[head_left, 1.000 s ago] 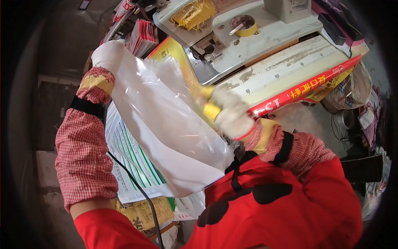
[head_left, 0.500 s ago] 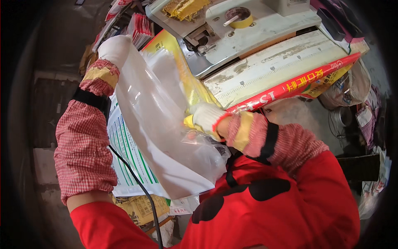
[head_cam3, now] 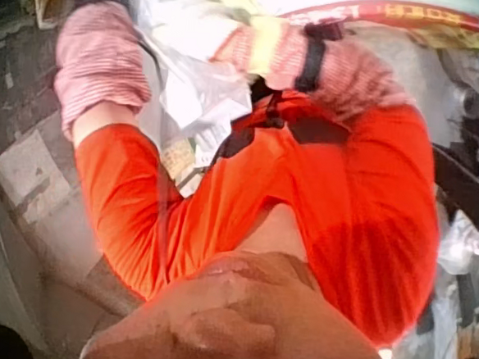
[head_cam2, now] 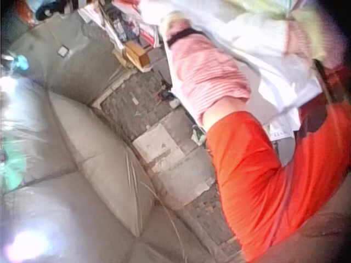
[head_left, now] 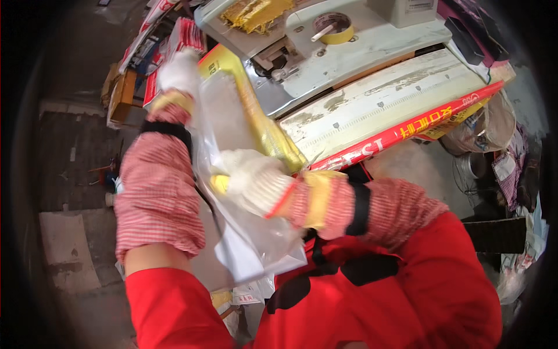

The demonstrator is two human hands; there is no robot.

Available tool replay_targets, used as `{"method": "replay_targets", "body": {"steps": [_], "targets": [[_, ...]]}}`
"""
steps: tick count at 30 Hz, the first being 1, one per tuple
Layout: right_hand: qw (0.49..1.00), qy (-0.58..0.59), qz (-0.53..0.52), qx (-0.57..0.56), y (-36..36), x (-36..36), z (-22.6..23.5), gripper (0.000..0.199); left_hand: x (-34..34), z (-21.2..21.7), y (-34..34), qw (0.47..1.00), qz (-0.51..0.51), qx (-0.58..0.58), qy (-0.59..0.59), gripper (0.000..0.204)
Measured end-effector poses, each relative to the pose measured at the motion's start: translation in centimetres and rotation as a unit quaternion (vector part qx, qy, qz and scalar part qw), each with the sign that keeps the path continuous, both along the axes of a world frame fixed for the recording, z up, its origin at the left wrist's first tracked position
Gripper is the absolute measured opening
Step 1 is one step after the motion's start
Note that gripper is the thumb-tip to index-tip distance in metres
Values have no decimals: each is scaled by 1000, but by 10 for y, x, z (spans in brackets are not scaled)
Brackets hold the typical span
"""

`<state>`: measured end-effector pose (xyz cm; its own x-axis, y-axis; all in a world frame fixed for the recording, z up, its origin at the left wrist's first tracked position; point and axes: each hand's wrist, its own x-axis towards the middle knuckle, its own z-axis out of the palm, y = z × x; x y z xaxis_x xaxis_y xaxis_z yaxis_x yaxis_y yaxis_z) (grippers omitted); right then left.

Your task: The recorder is processing, folding, and organizing large printed plastic bags at a workstation in a workshop environment.

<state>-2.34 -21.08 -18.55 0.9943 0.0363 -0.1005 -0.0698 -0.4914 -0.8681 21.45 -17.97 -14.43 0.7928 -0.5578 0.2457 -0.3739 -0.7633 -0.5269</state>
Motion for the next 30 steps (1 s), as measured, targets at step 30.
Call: {"method": "replay_targets", "body": {"steps": [30], "targets": [[979,-60,-165,-107,-93,-108,-115,29,-25,-66,21,908,-165,-150,355,20]]}}
